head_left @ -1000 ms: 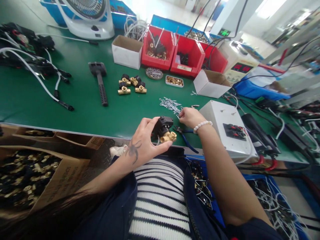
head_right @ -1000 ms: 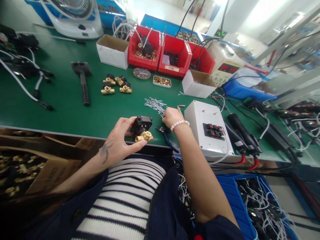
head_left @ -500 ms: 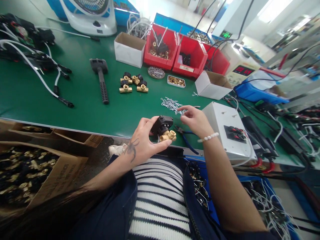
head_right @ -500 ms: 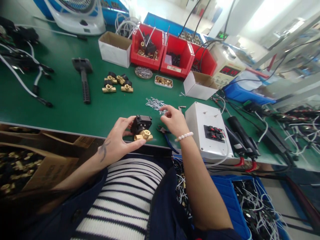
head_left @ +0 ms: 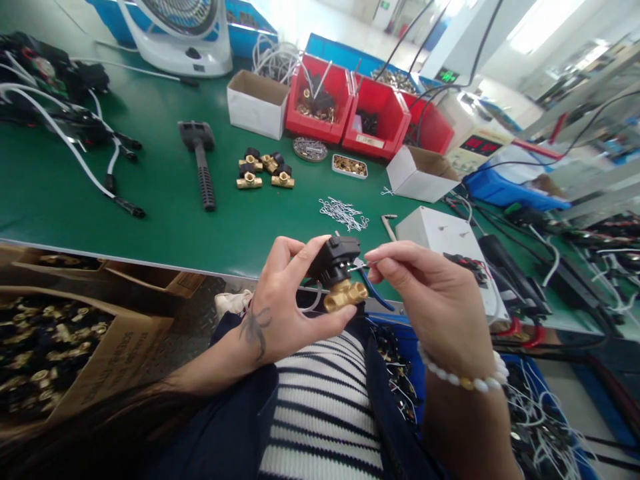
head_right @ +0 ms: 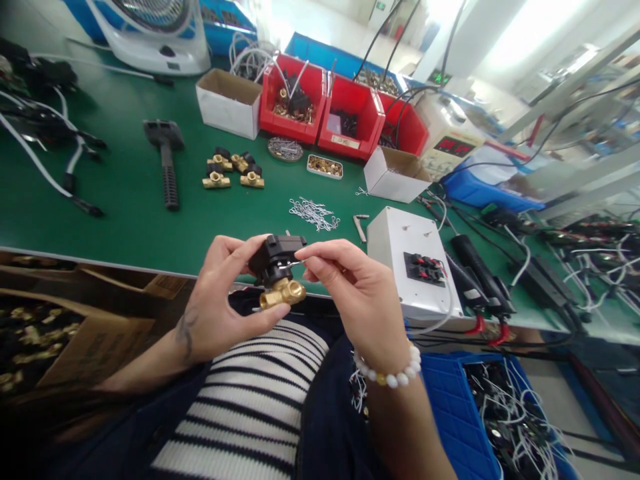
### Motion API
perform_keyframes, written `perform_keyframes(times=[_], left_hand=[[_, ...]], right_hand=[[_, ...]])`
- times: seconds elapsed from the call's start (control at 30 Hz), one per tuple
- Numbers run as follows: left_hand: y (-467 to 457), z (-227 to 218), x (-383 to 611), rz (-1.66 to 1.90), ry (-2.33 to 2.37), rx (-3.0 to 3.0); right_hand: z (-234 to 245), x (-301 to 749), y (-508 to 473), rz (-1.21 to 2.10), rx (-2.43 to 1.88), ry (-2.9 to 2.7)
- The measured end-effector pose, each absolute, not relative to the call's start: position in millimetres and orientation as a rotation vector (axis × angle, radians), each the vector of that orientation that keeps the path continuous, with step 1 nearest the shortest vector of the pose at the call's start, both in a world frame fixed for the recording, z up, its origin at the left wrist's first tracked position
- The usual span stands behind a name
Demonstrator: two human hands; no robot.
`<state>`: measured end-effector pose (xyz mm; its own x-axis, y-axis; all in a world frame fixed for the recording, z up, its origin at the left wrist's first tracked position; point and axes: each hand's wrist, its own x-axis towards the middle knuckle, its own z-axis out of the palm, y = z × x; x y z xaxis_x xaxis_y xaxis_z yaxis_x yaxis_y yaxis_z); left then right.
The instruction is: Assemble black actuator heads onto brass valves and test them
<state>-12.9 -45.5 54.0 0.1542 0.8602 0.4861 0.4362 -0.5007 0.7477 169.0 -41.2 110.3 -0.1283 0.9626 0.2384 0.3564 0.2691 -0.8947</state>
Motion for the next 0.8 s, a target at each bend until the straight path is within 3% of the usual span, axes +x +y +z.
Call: perform_keyframes(times=[0.57,0.8], left_hand=[[-52,64,-14,1.268,1.189,2.085],[-53,67,-16,1.250,1.188,2.099]], right_hand=[[123,153,-53,0.217,-1.221,-2.064],[121,157,-52,0.376,-1.196,-2.044]])
